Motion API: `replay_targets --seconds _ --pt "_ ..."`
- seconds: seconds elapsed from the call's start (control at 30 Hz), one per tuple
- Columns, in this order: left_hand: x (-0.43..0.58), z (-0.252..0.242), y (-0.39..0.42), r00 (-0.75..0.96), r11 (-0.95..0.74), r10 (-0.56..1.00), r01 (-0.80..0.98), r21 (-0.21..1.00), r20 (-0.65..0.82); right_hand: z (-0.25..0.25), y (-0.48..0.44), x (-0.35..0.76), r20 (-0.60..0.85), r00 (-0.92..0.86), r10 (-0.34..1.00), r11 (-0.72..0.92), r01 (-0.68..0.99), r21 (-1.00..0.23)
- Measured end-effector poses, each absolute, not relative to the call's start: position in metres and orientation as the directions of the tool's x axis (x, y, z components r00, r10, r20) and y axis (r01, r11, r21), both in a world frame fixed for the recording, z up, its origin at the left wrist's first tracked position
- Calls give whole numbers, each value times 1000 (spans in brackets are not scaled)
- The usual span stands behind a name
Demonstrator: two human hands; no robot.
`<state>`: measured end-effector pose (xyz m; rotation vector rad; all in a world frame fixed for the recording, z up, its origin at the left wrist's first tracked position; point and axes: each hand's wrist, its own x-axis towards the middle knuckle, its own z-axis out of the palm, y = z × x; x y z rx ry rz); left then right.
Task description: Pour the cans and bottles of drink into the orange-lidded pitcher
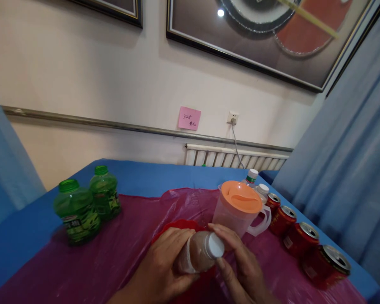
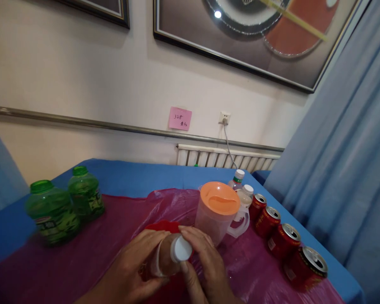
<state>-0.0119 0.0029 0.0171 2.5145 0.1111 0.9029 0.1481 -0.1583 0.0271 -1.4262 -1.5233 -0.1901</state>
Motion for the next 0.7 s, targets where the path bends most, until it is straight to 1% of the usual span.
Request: replay_targets --seconds 0.03,0.13,0.17,0.23,0.33,0.43,0.53,0.63,0.7 --pt "-12 16 3 784 -893 218 -81 444 581 26 -157 148 742 216 634 291 823 -488" --pt "-12 14 3 796 -897 202 -84 433 571 25 -154 146 768 357 532 257 796 -548" --pt "-12 13 4 801 -897 203 -80 436 564 25 -154 146 762 367 534 256 788 -560" --pt "-13 13 4 806 -895 209 -71 441 553 25 -156 145 742 334 581 269 781 -563" --pt "-13 11 5 804 -901 205 -68 428 559 24 -159 146 727 268 632 286 792 -540" --pt "-13 9 6 796 -916 185 -73 395 576 20 -158 146 773 276 572 292 811 -506" --pt "-12 10 6 797 -918 186 -68 391 575 18 -154 143 761 384 523 271 772 -576" --pt "-13 12 5 801 -914 191 -66 400 568 19 -155 140 715 388 581 274 735 -621" --pt "-13 12 5 797 -914 191 -68 400 573 21 -157 141 720 326 613 277 765 -582"
